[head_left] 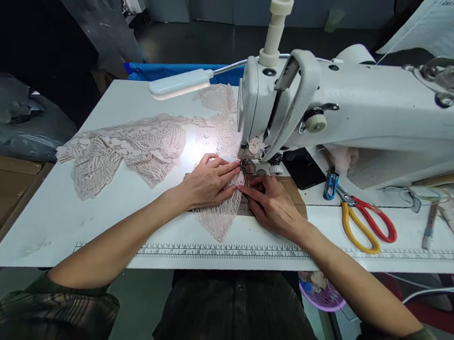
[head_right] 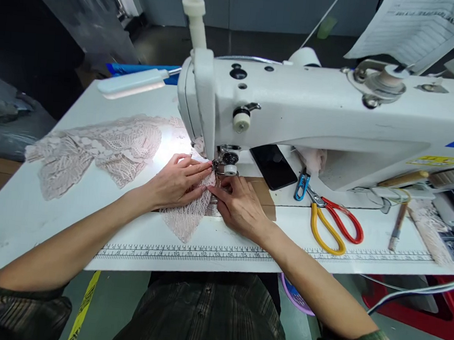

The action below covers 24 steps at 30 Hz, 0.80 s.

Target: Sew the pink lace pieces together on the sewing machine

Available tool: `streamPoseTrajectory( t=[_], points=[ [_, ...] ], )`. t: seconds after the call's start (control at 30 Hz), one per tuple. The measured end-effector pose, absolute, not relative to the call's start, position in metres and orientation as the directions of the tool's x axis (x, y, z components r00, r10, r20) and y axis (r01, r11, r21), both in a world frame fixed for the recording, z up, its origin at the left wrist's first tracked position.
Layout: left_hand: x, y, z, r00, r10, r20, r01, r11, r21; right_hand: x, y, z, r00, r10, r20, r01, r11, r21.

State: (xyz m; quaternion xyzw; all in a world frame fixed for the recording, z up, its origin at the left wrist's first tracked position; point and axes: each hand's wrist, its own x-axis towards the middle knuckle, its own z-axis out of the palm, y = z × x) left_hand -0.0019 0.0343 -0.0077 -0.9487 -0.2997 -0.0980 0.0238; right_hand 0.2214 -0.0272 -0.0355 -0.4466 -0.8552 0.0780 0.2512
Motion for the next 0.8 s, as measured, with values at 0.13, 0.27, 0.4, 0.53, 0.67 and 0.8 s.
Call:
streamPoseTrajectory(
  t=[0.13,0.27,0.4,0.53,0.67,0.8],
  points=[
    [-0.0027,0.0332,-0.0107,0.788,0.577,0.214,0.581,-0.812,0.05,0.2214,-0.0273,-0.0363,-0.481,0.794,0.372,0.719,0.6,-0.35],
    [-0.0029,0.0318,-0.0111,0.782,0.581,0.224,0.59,-0.807,0.036,0.2229,-0.0256,-0.0365,-0.501,0.781,0.372,0.714,0.616,-0.333],
    [-0.0024,0.0291,-0.0103,0.787,0.567,0.243,0.586,-0.81,-0.01,0.2247,-0.0246,-0.0355,-0.521,0.764,0.381,0.693,0.639,-0.334],
    [-0.0006,0.0268,-0.0133,0.783,0.523,0.336,0.572,-0.818,-0.06,0.2248,-0.0254,-0.0341,-0.515,0.764,0.387,0.69,0.638,-0.341],
    [-0.0006,0.0291,-0.0152,0.826,0.404,0.393,0.457,-0.888,-0.047,0.2246,-0.0262,-0.0338,-0.521,0.764,0.379,0.707,0.636,-0.31],
    [-0.0043,0.0327,-0.0098,0.865,0.383,0.326,0.403,-0.915,0.004,0.2248,-0.0261,-0.0341,-0.531,0.769,0.356,0.718,0.631,-0.293]
  ],
)
